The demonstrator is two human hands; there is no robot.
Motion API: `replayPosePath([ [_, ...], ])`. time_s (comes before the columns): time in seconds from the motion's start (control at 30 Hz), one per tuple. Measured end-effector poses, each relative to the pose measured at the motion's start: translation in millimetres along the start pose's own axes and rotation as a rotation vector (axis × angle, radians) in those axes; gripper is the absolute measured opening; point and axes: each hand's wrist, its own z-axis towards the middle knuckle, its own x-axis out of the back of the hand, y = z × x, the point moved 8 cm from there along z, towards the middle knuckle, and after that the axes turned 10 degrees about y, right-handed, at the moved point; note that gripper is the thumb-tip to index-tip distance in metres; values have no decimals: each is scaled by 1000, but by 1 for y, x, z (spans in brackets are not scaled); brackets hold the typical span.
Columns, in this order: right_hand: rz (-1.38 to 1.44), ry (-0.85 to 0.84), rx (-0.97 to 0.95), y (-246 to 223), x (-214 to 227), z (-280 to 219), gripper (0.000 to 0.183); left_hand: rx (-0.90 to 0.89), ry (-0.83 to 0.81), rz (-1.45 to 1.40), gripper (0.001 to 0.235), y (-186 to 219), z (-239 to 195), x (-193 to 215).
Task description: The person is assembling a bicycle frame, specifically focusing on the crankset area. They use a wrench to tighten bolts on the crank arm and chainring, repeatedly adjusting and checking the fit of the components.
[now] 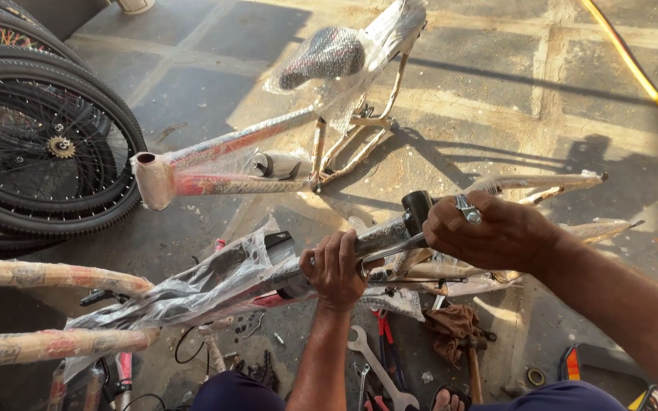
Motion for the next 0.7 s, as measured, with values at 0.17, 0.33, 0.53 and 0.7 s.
replayPosePath([
  [0.17,19,69,-29,-3,-6,-13,16,43,-44,-27,60,-10,-14,-5],
  [0.33,27,126,-153,-5,-5,-20,25,124,-79,-47,67,-25,-20,-23],
  [0.53,195,30,-356,-9,0,-11,28,127,-161,-89,65,-18,2,-9],
  [0.7,262,140,-716,-63,32,-16,48,63,-593,-263,63,-26,13,-26],
])
